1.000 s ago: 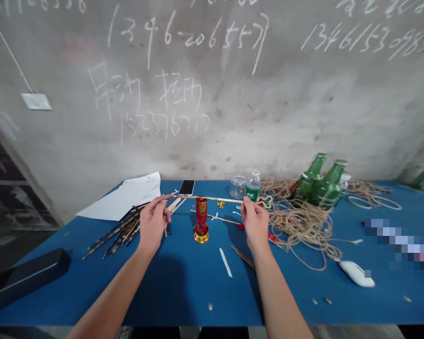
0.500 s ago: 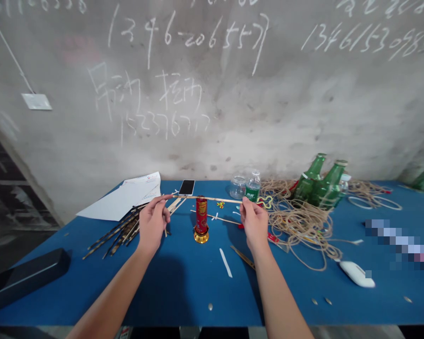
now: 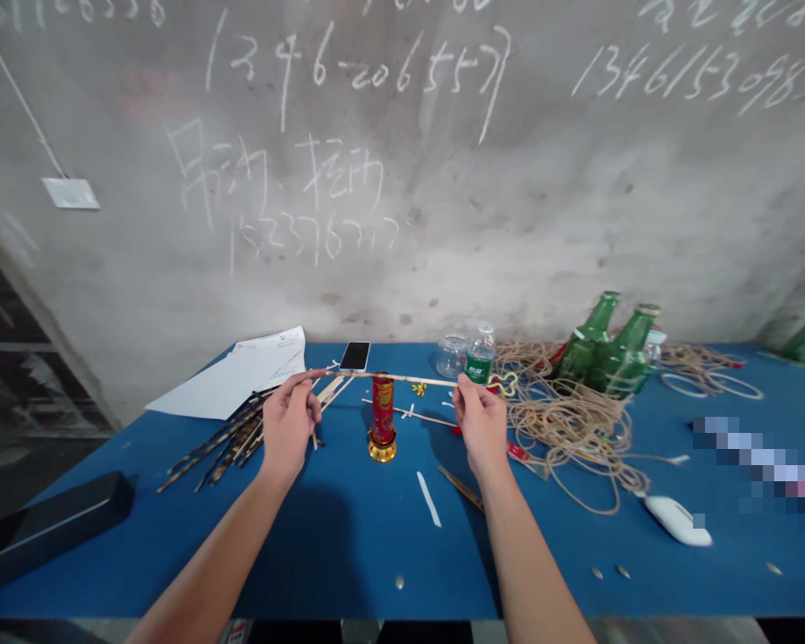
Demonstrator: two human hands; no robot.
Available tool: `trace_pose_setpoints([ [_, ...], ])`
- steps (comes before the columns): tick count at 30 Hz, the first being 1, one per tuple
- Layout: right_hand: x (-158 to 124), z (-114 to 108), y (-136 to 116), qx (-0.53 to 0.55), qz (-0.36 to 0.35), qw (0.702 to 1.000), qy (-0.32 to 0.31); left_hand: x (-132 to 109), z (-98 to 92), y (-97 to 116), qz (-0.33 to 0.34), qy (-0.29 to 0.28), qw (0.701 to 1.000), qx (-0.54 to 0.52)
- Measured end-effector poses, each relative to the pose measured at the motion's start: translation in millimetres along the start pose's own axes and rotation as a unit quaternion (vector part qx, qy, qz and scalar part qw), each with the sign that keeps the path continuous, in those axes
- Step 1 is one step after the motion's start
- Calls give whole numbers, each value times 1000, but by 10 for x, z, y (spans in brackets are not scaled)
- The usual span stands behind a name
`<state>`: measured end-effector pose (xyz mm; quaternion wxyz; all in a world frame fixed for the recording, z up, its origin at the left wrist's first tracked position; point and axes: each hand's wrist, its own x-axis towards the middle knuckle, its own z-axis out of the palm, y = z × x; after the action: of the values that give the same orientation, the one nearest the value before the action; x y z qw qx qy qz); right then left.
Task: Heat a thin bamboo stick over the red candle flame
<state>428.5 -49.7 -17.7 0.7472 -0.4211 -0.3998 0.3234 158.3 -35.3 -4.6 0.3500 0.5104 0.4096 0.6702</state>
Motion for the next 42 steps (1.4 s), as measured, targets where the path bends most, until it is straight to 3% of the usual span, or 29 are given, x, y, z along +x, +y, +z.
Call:
trace_pose_setpoints([
  [42, 55, -47, -21, 30, -4, 991, 127, -33, -6, -10, 4, -128, 992, 5],
])
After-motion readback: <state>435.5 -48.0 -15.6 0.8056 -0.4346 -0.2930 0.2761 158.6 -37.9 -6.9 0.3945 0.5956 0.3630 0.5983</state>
